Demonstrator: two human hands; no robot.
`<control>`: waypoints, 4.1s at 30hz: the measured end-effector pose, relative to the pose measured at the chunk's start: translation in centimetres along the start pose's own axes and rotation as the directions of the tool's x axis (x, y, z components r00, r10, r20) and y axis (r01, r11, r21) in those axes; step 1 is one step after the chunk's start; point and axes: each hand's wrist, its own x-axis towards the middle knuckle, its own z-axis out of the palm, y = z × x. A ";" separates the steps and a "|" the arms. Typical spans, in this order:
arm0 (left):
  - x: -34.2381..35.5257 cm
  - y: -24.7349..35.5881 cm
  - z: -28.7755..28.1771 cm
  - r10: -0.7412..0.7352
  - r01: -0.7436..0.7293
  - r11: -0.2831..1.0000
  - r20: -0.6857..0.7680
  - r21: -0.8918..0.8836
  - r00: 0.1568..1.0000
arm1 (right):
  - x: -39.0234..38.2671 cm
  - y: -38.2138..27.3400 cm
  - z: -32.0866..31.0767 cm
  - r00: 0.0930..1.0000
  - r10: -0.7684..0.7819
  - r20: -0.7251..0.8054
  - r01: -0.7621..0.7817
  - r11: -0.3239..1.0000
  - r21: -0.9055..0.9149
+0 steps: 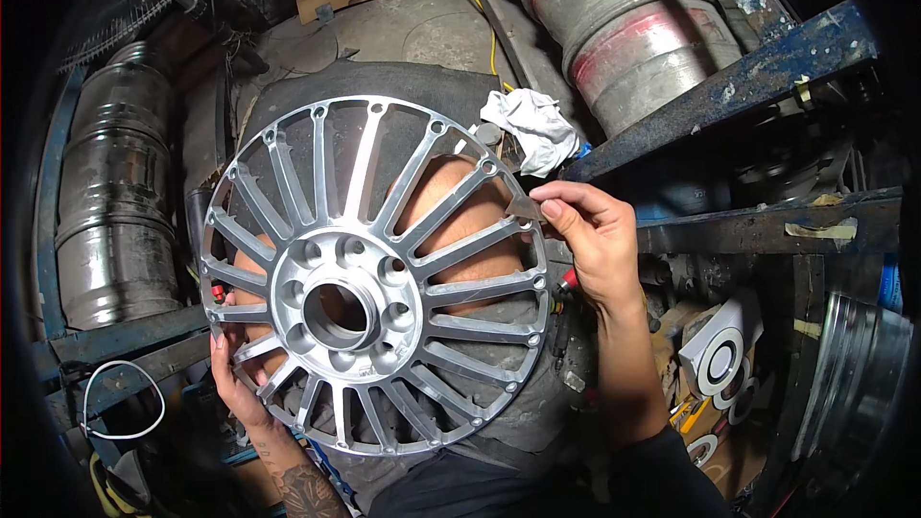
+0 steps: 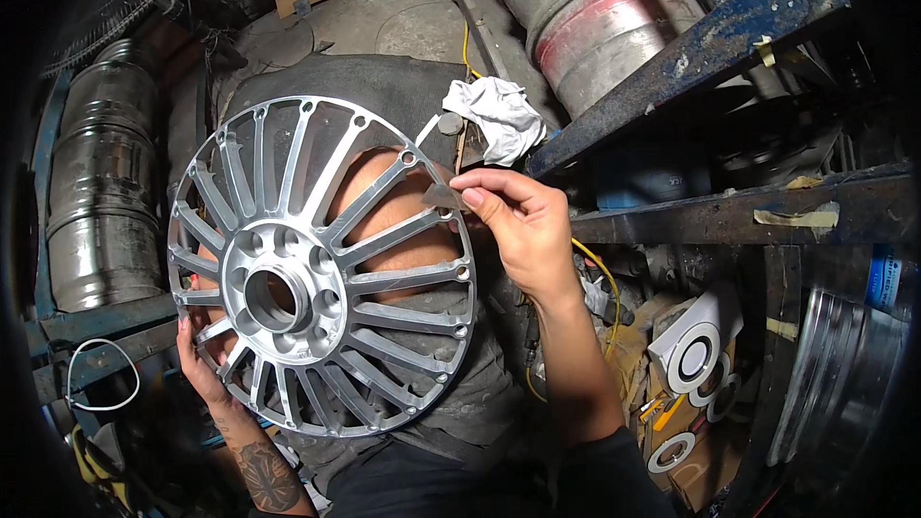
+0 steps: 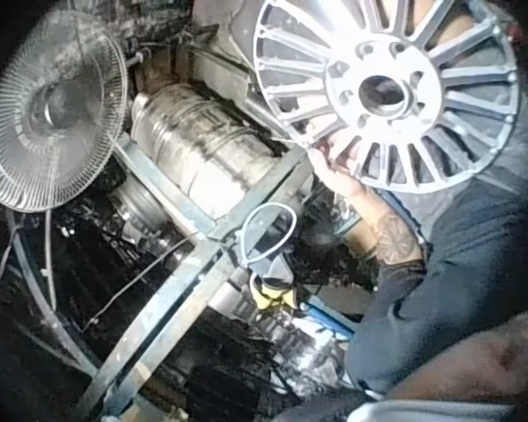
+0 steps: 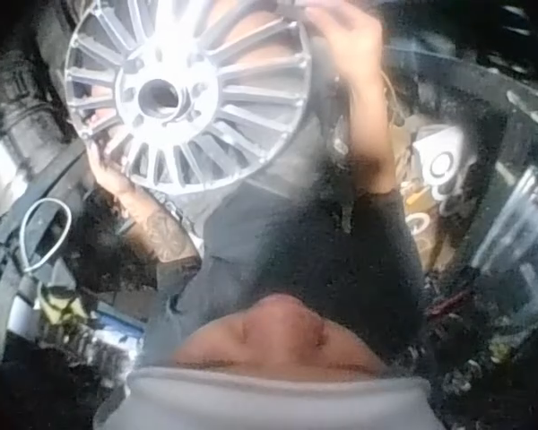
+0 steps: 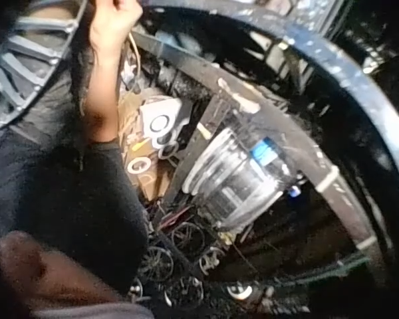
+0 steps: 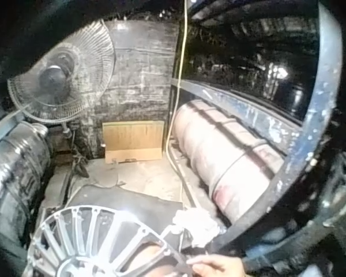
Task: Manually deburring or cleaning the edges of an alloy wheel rim using a small scraper tool.
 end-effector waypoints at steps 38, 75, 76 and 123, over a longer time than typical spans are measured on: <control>0.1 -0.2 -0.3 -0.003 0.003 1.000 -0.011 0.005 1.000 | -3.8 0.9 1.3 0.988 -0.029 -0.154 0.048 0.992 0.119; -0.3 -0.3 -0.6 -0.028 0.028 0.999 0.001 -0.028 1.000 | -2.8 1.0 1.2 0.992 -0.033 -0.123 0.049 0.990 0.130; -0.3 -0.2 -0.7 -0.029 0.029 0.999 0.000 -0.028 1.000 | -3.1 1.2 1.1 0.992 -0.032 -0.123 0.047 0.990 0.129; -1.1 0.6 0.3 0.078 -0.074 0.994 -0.041 0.085 0.996 | -0.8 0.9 3.3 0.986 0.023 -0.167 0.086 0.782 0.617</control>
